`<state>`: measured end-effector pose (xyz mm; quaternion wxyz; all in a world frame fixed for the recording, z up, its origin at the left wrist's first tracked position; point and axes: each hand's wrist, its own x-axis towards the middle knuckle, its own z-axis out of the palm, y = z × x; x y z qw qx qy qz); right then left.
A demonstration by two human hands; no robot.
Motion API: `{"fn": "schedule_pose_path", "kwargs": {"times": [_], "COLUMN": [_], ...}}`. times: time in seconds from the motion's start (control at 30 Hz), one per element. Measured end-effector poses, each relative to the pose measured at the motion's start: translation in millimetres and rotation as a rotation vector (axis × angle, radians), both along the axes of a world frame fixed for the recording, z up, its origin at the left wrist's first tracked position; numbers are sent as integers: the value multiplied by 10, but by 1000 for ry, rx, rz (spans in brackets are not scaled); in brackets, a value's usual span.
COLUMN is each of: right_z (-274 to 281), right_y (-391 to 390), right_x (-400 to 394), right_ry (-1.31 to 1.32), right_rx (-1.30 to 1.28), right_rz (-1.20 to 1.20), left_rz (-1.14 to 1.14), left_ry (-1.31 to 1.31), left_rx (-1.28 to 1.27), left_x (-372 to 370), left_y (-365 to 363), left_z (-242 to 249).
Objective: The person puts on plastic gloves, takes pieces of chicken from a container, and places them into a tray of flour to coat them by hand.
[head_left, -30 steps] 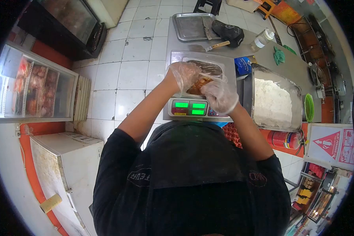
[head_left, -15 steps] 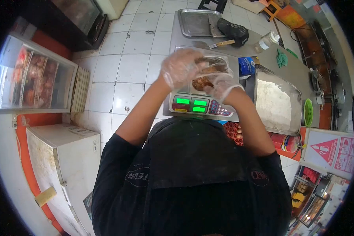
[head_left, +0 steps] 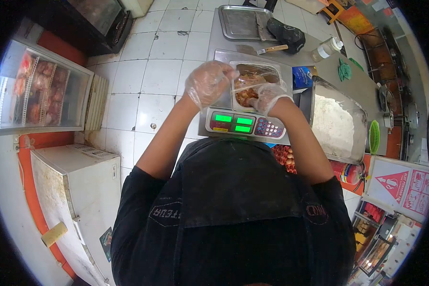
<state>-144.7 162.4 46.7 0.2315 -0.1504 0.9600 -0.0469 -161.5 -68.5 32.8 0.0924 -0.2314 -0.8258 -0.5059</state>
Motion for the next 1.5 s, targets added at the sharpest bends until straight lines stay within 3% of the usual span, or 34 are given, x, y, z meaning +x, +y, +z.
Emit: {"fn": "schedule_pose_path", "kwargs": {"times": [0.07,0.17,0.23,0.3,0.33,0.53,0.6,0.73,0.97,1.03,1.17,1.27,1.3,1.37,1.43,1.5], "right_z": [-67,-200,-503,-454,-375,-242,-297,-504,-330,-387,-523,-643,-603,-308,-45,83], "right_y": [-12,-34,21,-8,-51,-66,-121,-158,-244,-138,41,240,239,220,209,241], "right_x": [-110,-225,-257,-312,-328,-194,-273,-338,-318,-309,-372,-393,-368,-280,-205,-135], "right_ry": [-101,-182,75,32,-9,33,4,64,-90,-60,-123,3,-4,-34,-1,25], "right_rx": [2,128,-43,-40,-42,-174,-131,-76,-19,-115,-91,-147,-151,-410,-413,-385], "right_rz": [-11,-16,77,162,254,136,200,316,255,222,194,232,232,173,209,67], "left_rz": [-101,-125,-74,-49,-49,1,24,33,65,70,71,76,59,29,1,-4], "left_ry": [20,68,42,78,80,184,300,190,159,160,98,69,58,60,69,102], "left_rx": [-299,-389,-467,-526,-524,-421,-413,-336,-240,-223,-276,-371,-435,-477,-515,-359], "left_x": [3,73,82,68,76,135,146,150,138,133,117,117,110,65,68,126], "left_y": [137,271,356,418,423,389,400,440,444,443,467,429,413,392,367,379], "left_z": [-42,-99,-196,-231,-206,-261,-296,-348,-383,-384,-358,-275,-240,-244,-228,-209]}}
